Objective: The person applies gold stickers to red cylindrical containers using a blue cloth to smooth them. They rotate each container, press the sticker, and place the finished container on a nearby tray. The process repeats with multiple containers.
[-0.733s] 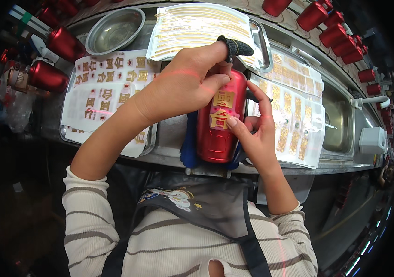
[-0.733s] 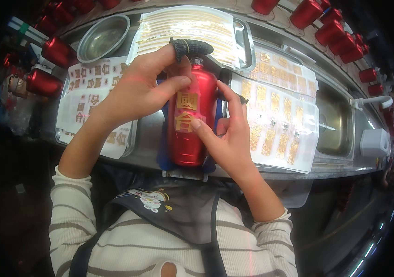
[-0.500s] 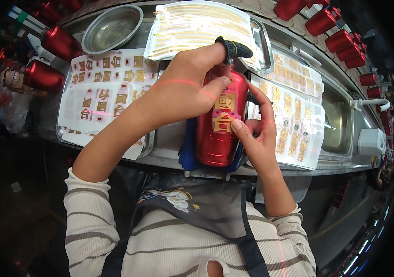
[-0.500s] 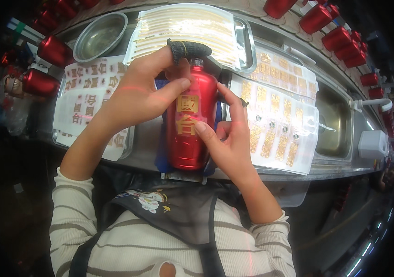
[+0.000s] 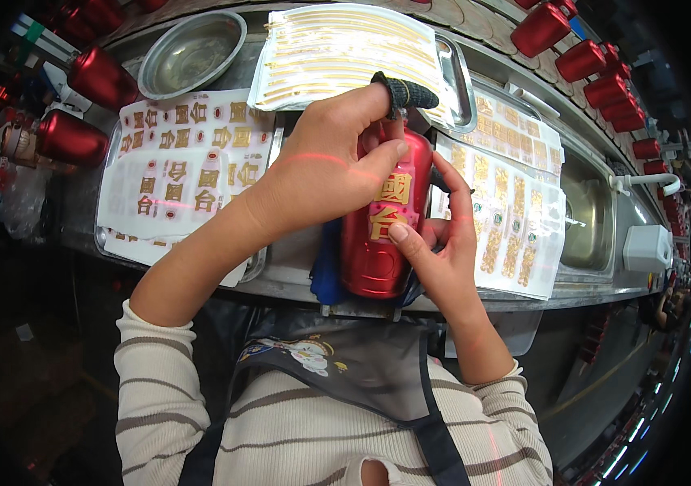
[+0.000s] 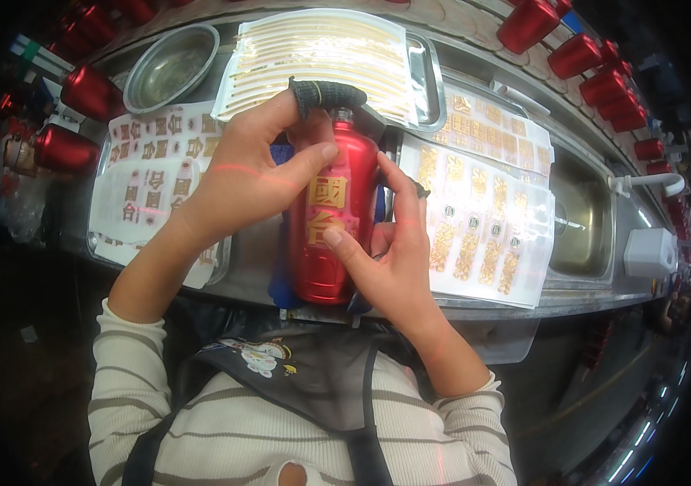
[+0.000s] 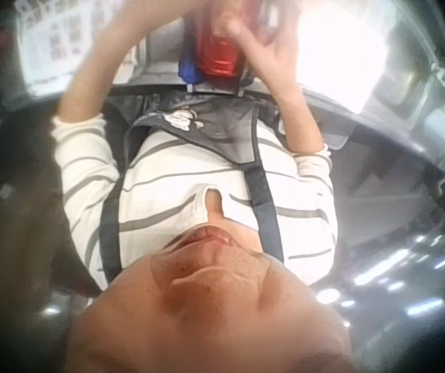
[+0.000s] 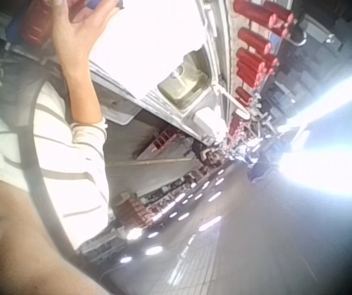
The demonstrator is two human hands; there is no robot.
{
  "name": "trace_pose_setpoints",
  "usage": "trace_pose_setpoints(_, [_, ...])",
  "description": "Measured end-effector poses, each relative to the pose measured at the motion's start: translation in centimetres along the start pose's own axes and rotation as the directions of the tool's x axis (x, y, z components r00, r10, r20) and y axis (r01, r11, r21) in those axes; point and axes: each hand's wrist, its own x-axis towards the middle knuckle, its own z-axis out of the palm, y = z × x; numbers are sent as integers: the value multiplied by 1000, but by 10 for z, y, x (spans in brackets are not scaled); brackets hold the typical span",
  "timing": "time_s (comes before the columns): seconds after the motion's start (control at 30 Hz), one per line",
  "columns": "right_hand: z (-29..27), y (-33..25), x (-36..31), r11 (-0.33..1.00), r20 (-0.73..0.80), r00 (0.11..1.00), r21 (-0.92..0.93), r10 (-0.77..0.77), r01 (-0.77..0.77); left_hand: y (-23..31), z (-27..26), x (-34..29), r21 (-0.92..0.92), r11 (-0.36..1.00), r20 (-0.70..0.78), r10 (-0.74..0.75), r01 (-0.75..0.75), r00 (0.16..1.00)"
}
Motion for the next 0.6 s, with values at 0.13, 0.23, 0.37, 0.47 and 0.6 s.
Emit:
trace_pose_setpoints(0.13, [1, 2, 2, 1000, -18, 1000, 24, -8, 9, -1, 1, -1, -19, 1000, -21, 15, -15, 1000])
trace_pose_setpoints(0.23, [8, 5, 5, 996, -67, 998, 88, -19, 25, -2, 2, -1, -30, 1000, -17, 2, -3, 1000])
trace_pose_setpoints(0.37, [7, 2, 3, 999, -67, 998, 46, -15, 18, -5, 4, -2, -22, 1000, -22, 10, -11, 1000])
trace_pose_setpoints(0.47, [6, 1, 2, 1000, -52, 999, 7, -14, 15, -5, 3, -2, -15, 1000, -20, 8, -9, 1000])
trace_pose_setpoints(0.6, [4, 0, 1, 1000, -40, 999, -22, -15, 14, -7, 4, -2, -31, 999, -24, 17, -18, 1000])
